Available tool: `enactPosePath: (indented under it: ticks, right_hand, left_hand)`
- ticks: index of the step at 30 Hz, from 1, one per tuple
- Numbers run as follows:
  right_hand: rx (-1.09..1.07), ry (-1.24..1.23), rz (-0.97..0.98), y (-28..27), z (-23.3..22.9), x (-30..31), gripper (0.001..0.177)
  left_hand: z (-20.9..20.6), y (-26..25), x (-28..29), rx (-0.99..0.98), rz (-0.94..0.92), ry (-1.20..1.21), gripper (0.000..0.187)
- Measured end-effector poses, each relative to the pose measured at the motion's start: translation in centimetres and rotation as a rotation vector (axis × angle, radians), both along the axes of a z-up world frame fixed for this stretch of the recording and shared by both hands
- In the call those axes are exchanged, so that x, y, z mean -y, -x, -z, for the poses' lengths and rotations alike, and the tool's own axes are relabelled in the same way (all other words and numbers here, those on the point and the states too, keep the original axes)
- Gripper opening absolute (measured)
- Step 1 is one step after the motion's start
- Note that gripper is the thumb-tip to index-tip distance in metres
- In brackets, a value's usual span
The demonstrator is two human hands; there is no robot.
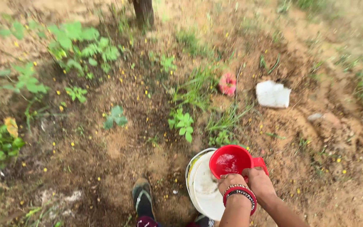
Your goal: The person fills a red mug from a white bucket and pours water onto the base of a small plant, then repeats the process on a tree trunk.
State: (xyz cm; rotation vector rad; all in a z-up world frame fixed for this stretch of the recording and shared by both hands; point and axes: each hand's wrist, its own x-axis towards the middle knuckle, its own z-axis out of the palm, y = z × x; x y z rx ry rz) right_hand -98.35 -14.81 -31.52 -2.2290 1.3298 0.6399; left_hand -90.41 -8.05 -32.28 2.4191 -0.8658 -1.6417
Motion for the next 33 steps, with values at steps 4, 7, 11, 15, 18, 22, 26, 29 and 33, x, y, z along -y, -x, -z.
enactPosePath:
  ticks: [4, 7, 11, 15, 18, 22, 26, 29, 33]
  right_hand:
    - [-0.013, 0.033, 0.008, -2.6, -3.6, 2.3, 0.033]
    - [0.096, 0.081, -0.044, -4.6, -6.2, 3.5, 0.032]
    - [0.174, 0.172, -0.062, -7.5, -10.2, 4.9, 0.033]
    - [0.156, 0.127, -0.055, -10.5, -14.9, 5.6, 0.027]
    - [0.160, 0.113, -0.026, -12.3, -18.1, 5.5, 0.026]
    - [0.207, 0.142, -0.017, -12.9, -21.2, 5.8, 0.026]
    - [0.266, 0.170, -0.036, -12.8, -23.0, 6.7, 0.026]
    - [0.274, 0.164, 0.010, -12.3, -24.5, 7.3, 0.027]
    - [0.287, 0.182, -0.044, -11.3, -25.8, 8.7, 0.026]
  left_hand:
    - [-3.3, -2.5, 2.5, 0.009, -0.073, 0.063, 0.031]
    - [-7.7, -5.8, 3.3, -0.004, -0.055, 0.115, 0.034]
    - [-9.4, -7.6, 4.9, 0.166, -0.013, 0.187, 0.034]
    - [-13.0, -9.6, 5.7, 0.236, -0.069, 0.208, 0.031]
    - [-16.8, -11.2, 5.4, 0.262, -0.068, 0.231, 0.028]
    - [-23.1, -12.8, 5.0, 0.237, -0.078, 0.215, 0.035]
    - [-25.1, -12.7, 5.8, 0.261, -0.071, 0.217, 0.040]
    - [-24.5, -12.0, 7.1, 0.287, -0.064, 0.229, 0.038]
    - [-25.6, -11.0, 8.4, 0.286, -0.101, 0.212, 0.039]
